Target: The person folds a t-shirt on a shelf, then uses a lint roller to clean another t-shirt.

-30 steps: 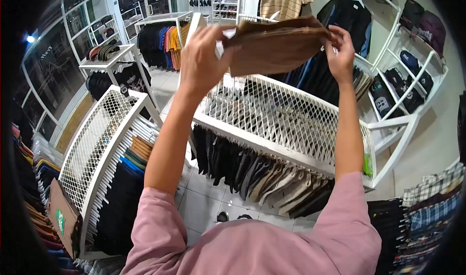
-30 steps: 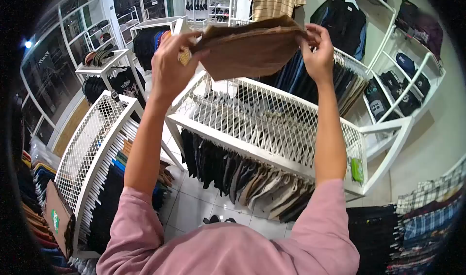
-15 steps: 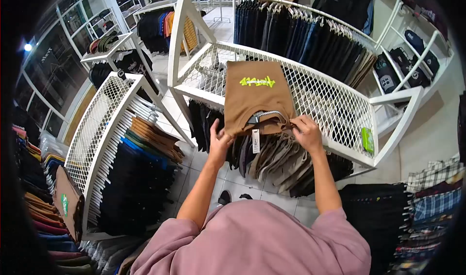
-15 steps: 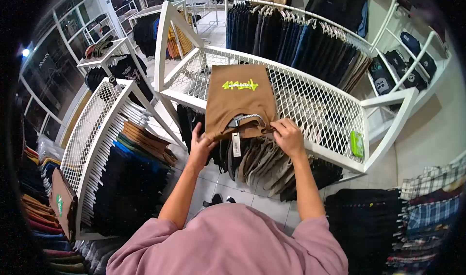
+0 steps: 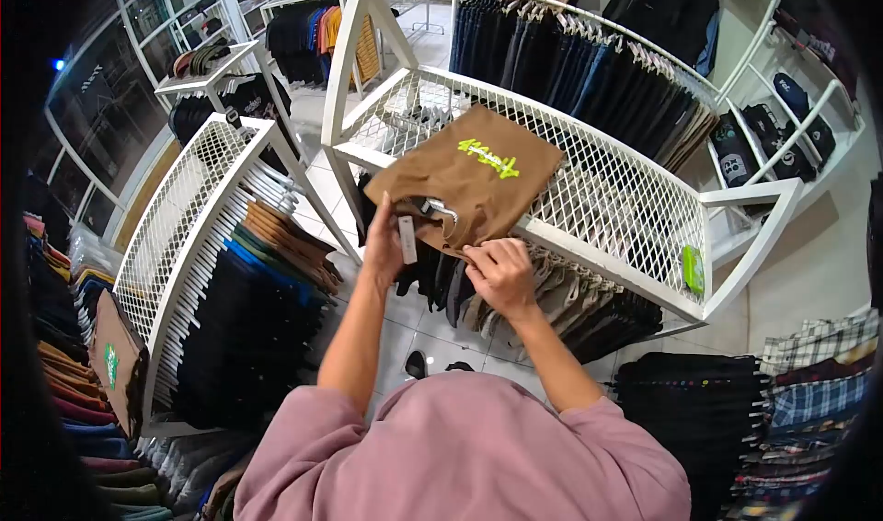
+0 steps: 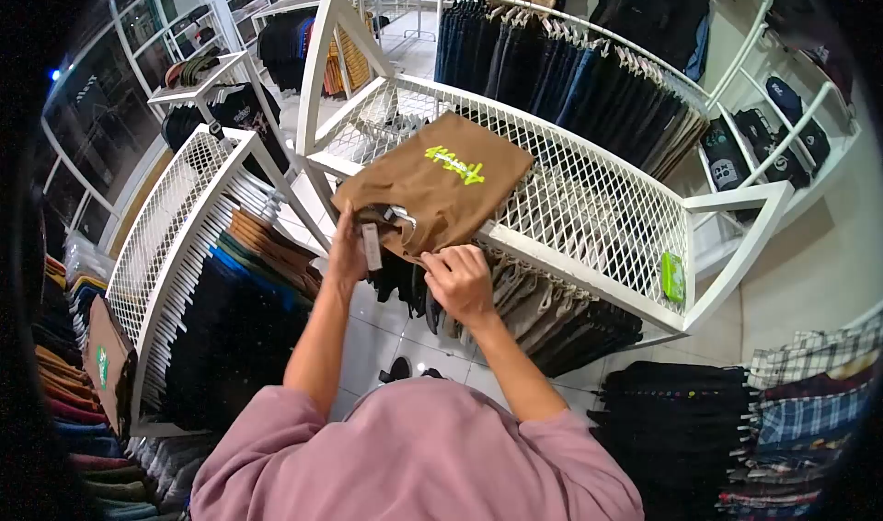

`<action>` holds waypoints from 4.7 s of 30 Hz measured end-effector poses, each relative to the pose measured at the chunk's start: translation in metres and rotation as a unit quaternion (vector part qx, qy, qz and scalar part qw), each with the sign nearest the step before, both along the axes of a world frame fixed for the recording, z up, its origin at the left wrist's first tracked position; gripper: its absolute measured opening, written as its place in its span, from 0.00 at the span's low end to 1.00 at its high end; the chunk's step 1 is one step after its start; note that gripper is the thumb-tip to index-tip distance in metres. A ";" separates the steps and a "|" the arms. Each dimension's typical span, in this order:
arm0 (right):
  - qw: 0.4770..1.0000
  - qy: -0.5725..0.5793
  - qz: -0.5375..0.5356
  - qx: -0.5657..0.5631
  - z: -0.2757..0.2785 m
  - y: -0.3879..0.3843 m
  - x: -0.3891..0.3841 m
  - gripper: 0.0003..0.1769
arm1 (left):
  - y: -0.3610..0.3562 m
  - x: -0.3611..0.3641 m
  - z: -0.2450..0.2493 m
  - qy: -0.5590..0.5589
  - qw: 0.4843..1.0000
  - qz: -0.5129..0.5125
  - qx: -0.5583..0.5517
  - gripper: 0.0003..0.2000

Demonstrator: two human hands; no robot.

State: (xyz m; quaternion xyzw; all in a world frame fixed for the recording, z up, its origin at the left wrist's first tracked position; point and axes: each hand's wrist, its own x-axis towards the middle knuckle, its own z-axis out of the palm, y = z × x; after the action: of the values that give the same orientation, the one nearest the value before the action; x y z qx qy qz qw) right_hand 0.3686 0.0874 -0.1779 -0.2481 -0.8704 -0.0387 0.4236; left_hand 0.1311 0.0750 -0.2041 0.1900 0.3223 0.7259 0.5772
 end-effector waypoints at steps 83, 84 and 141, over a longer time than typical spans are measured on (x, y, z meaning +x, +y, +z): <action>0.616 0.329 0.108 -0.708 -0.010 -0.009 0.099 0.32 | -0.065 0.053 0.037 0.172 0.966 -0.095 -0.169 0.27; 0.586 0.320 0.121 -0.735 -0.007 -0.009 0.103 0.29 | -0.069 0.049 0.033 0.174 0.970 -0.102 -0.139 0.28; 0.623 -0.189 0.442 -0.617 0.056 -0.408 -0.768 0.34 | -0.698 -0.504 0.091 0.428 0.610 0.522 -0.415 0.31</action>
State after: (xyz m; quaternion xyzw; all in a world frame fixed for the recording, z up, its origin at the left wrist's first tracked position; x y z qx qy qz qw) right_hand -0.3994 -0.3205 -0.1221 -0.0243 -0.7561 0.6530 -0.0361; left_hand -0.3724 -0.6228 -0.1133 0.0186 0.8438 0.5294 -0.0862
